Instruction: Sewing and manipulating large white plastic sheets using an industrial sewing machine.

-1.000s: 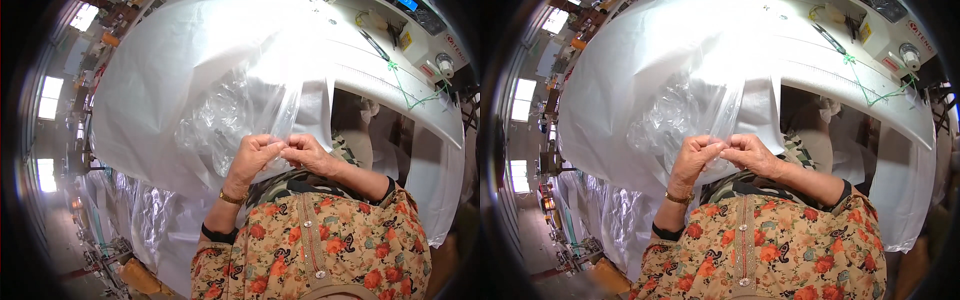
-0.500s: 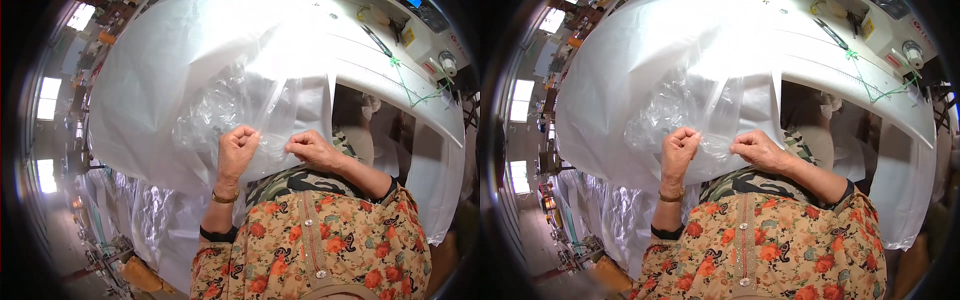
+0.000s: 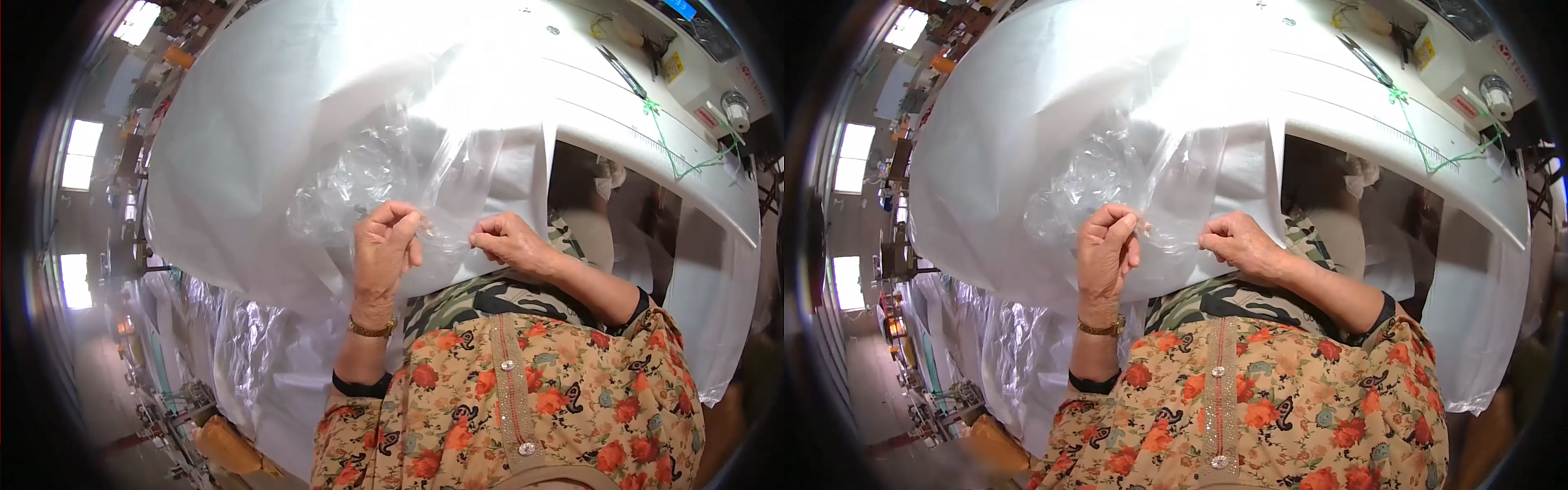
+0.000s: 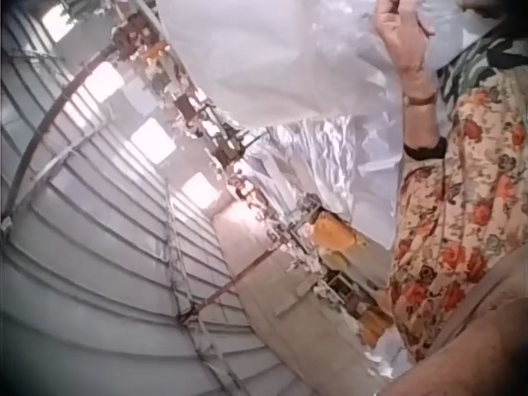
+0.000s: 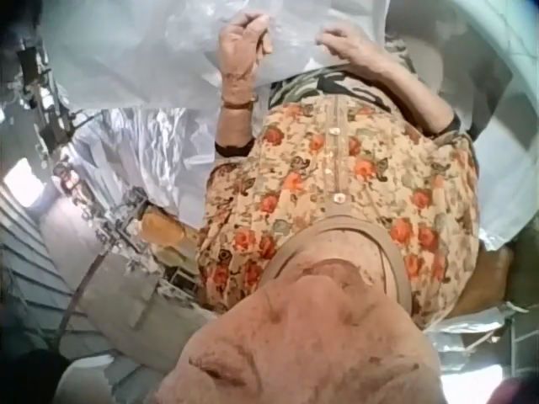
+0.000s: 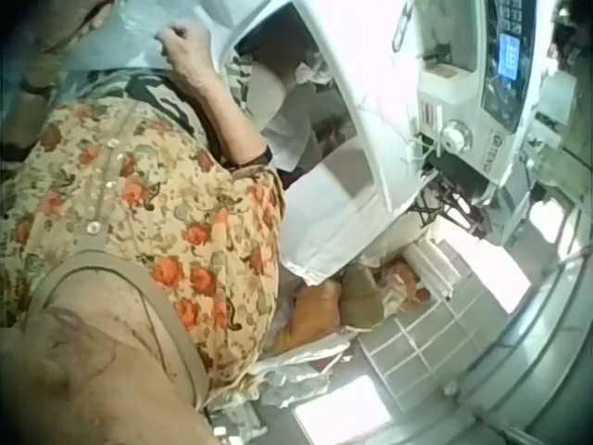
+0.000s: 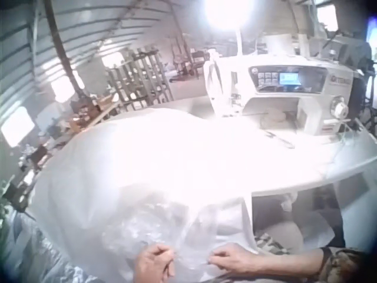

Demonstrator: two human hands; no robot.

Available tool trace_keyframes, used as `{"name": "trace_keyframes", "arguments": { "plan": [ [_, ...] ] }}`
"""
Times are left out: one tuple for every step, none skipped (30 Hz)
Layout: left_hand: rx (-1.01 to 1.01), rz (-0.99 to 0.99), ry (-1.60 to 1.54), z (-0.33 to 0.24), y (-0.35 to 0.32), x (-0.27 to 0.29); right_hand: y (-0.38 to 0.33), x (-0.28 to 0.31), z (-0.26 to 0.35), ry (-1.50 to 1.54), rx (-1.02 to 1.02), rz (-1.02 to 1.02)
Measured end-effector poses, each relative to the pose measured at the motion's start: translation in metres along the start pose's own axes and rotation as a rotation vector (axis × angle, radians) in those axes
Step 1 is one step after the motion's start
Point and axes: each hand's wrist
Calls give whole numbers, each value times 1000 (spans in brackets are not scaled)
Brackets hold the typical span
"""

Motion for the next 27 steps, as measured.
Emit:
{"name": "trace_keyframes", "arguments": {
  "plan": [
    [-5,-6,2,0,1,1,1,0,4,-43,-33,7],
    [34,5,-65,2,1,2,0,0,8,-88,-70,13],
    [72,16,-132,4,1,1,0,0,11,-92,-69,18],
    [69,12,-134,5,1,-3,0,0,13,-128,-84,-1],
    [46,-37,-159,7,2,-7,1,-2,15,-164,-97,-17],
    [23,-86,-184,8,2,-10,2,-1,16,-167,-95,-12],
    [20,-91,-185,7,3,-11,2,2,17,-192,-103,0],
    [-9,-92,-112,7,5,-14,2,4,17,-218,-115,8],
    [-38,-92,-38,7,5,-15,2,3,17,-221,-116,8],
    [-39,-92,-42,7,6,-15,2,-1,16,-196,-107,13],
    [-192,-91,293,8,6,-13,1,-3,16,-171,-98,17],
    [-345,-90,629,9,7,-11,1,-3,16,-175,-98,15],
    [-347,-90,625,12,9,-10,1,-2,15,-178,-91,0],
    [-392,-137,656,16,12,-8,0,-2,14,-181,-85,-16],
    [-436,-185,685,19,14,-7,1,-3,12,-184,-85,-18],
    [-439,-185,682,19,15,-4,3,-4,8,-172,-66,-27],
    [-490,-245,735,18,15,1,4,-4,6,-159,-47,-34],
    [-540,-307,789,17,15,5,5,-4,5,-161,-46,-34],
    [-542,-308,787,17,16,7,5,-3,5,-152,-75,-17],
    [-602,-344,857,17,17,8,5,-3,4,-143,-105,-1],
    [-662,-380,928,18,17,10,5,-3,5,-146,-105,-2],
    [-663,-380,926,18,17,13,5,-3,6,-155,-110,-7],
    [-633,-382,896,17,16,16,6,-4,7,-163,-114,-9],
    [-603,-383,866,17,15,19,6,-5,6,-164,-113,-8],
    [-603,-383,866,19,14,20,6,-7,3,-141,-100,-30],
    [-554,-319,742,21,15,22,7,-8,1,-117,-85,-55],
    [-503,-253,618,21,15,22,10,-8,-1,-117,-83,-59]
  ]
}}
Point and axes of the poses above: each hand's wrist, its own y-axis towards the middle knuckle, its own x-axis out of the back of the hand, z = x × y, and after that the axes turned 3 degrees about -y, right-handed
